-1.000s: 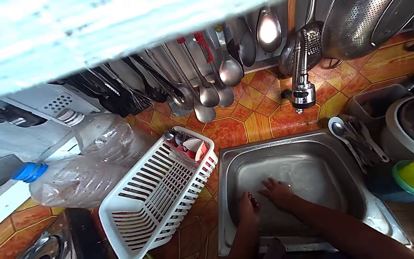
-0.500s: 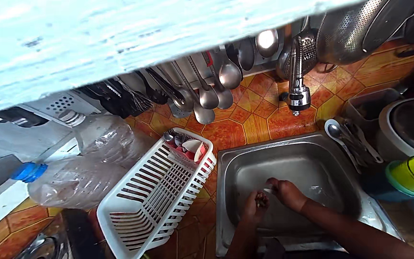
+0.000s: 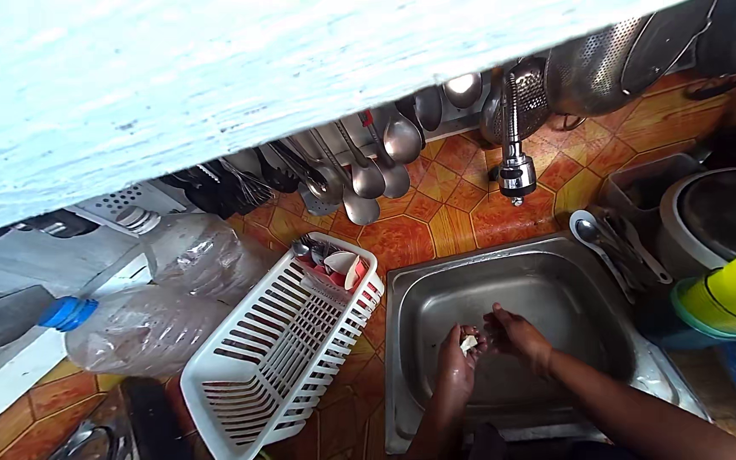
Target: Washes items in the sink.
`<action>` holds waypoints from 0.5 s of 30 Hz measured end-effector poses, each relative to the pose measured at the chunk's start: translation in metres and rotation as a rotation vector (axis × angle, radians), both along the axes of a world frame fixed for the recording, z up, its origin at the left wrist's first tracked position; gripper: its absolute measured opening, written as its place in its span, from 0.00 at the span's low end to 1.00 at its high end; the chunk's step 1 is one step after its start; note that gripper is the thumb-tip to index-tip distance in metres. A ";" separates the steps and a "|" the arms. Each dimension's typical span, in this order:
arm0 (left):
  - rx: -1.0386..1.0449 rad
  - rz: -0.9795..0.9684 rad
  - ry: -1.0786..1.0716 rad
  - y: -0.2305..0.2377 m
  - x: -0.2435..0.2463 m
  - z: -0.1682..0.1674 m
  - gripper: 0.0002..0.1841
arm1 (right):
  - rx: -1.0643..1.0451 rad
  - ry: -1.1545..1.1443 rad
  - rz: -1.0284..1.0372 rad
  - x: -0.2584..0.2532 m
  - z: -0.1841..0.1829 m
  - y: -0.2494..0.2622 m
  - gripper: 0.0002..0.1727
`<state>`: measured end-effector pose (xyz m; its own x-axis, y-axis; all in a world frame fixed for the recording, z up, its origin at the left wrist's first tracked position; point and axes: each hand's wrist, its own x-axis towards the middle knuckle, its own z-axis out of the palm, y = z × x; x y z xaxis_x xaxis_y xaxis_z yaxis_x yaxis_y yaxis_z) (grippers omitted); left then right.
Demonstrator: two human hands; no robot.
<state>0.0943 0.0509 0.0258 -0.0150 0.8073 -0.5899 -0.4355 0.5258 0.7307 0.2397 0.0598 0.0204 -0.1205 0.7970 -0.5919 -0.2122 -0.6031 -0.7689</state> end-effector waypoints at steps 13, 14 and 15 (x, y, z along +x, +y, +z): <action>1.002 -0.898 1.309 -0.036 0.053 0.001 0.45 | -0.079 0.622 -0.489 0.007 0.010 -0.017 0.28; 1.026 -0.894 1.290 -0.038 0.056 0.005 0.45 | -0.042 0.611 -0.469 0.012 0.003 -0.017 0.28; 1.053 -0.899 1.259 -0.040 0.059 0.009 0.44 | -0.003 0.586 -0.430 0.018 -0.003 -0.015 0.29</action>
